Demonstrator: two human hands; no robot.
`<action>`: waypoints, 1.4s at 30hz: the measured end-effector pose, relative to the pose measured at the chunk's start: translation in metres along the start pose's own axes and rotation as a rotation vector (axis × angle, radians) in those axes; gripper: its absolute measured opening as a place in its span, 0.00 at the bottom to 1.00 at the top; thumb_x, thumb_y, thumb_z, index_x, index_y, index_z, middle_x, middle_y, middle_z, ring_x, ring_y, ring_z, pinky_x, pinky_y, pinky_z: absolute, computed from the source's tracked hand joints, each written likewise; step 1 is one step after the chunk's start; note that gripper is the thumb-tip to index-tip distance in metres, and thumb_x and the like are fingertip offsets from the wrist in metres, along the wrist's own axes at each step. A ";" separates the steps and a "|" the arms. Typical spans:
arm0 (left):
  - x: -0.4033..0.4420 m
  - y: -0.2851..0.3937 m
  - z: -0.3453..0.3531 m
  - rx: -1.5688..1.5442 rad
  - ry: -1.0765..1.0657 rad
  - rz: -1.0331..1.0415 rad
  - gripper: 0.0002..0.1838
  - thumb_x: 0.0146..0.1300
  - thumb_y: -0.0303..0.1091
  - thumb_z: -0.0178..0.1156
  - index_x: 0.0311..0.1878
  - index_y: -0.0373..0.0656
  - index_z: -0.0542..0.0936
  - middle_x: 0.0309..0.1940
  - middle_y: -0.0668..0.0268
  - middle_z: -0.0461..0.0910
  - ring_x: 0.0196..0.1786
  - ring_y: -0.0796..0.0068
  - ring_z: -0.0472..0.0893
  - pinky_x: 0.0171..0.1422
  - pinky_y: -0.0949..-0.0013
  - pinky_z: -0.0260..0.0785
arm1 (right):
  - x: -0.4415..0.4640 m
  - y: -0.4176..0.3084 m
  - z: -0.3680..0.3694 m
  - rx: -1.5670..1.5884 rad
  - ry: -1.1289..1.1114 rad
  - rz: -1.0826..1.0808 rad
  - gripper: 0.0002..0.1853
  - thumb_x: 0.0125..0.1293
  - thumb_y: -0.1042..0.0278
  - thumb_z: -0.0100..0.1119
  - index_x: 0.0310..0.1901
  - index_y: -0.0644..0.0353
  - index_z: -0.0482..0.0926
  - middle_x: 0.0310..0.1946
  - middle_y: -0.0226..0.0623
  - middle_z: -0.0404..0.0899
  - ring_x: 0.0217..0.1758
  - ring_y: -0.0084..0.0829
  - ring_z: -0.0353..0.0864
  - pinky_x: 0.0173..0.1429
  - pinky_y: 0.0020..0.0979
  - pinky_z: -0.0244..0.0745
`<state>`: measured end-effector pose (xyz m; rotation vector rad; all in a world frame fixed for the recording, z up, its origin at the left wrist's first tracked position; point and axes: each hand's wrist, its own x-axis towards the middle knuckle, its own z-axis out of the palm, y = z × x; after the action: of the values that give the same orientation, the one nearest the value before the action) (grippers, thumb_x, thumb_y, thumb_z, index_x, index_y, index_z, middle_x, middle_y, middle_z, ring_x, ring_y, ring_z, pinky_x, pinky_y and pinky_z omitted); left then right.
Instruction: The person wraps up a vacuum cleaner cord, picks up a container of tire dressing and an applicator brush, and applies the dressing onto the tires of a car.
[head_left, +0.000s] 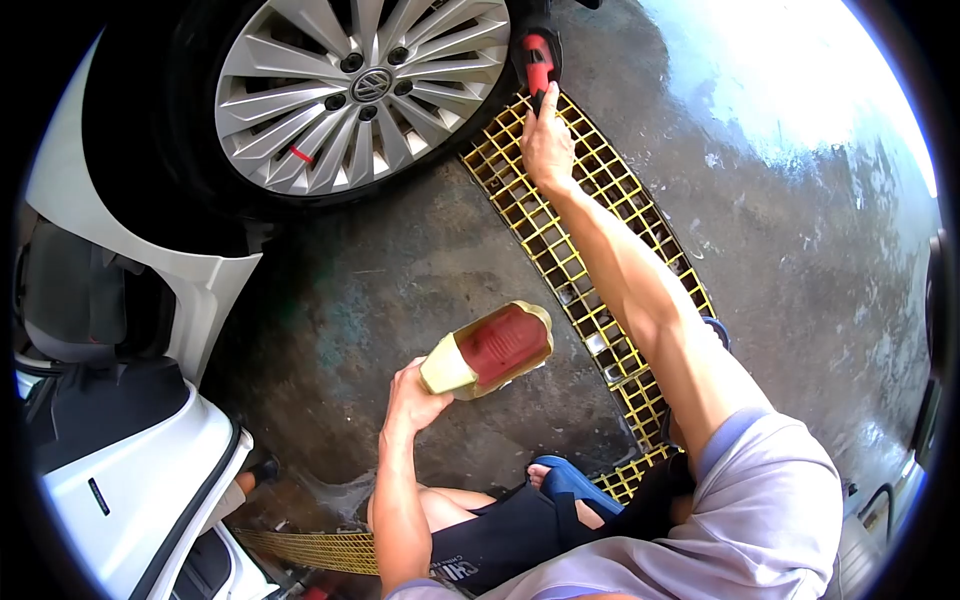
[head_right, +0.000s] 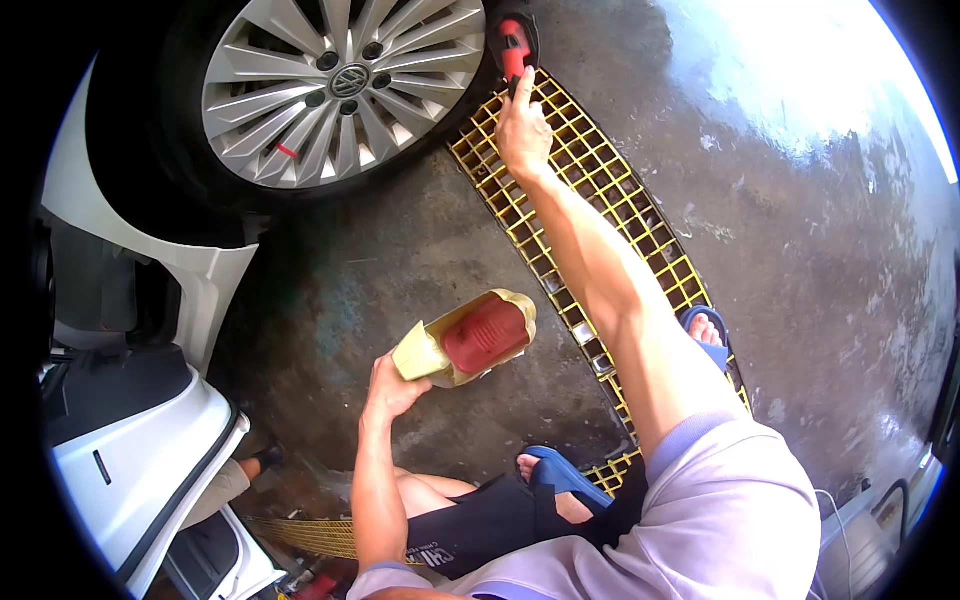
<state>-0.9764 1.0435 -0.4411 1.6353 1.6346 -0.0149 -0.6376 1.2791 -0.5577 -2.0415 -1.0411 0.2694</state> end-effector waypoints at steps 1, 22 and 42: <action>0.000 0.001 -0.001 -0.004 0.003 -0.004 0.28 0.46 0.28 0.73 0.55 0.39 0.86 0.53 0.53 0.88 0.58 0.50 0.88 0.62 0.58 0.79 | -0.010 0.004 0.011 0.001 -0.061 0.021 0.40 0.81 0.53 0.52 0.85 0.59 0.48 0.35 0.56 0.84 0.36 0.57 0.88 0.43 0.55 0.85; -0.013 -0.009 0.005 0.054 -0.003 0.114 0.22 0.47 0.28 0.76 0.49 0.36 0.84 0.42 0.53 0.90 0.48 0.54 0.91 0.55 0.60 0.81 | -0.034 -0.014 0.024 0.148 -0.130 0.240 0.40 0.80 0.51 0.53 0.85 0.56 0.49 0.34 0.63 0.85 0.37 0.61 0.88 0.42 0.56 0.83; -0.018 -0.011 0.007 -0.003 0.004 0.135 0.28 0.47 0.25 0.73 0.56 0.37 0.85 0.51 0.52 0.88 0.57 0.50 0.88 0.62 0.59 0.79 | -0.136 -0.036 0.021 0.603 -0.667 0.408 0.21 0.76 0.55 0.55 0.59 0.64 0.77 0.24 0.40 0.83 0.19 0.32 0.84 0.23 0.38 0.82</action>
<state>-0.9853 1.0230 -0.4420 1.7406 1.5237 0.0598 -0.7551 1.2004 -0.5664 -1.5952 -0.7555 1.3713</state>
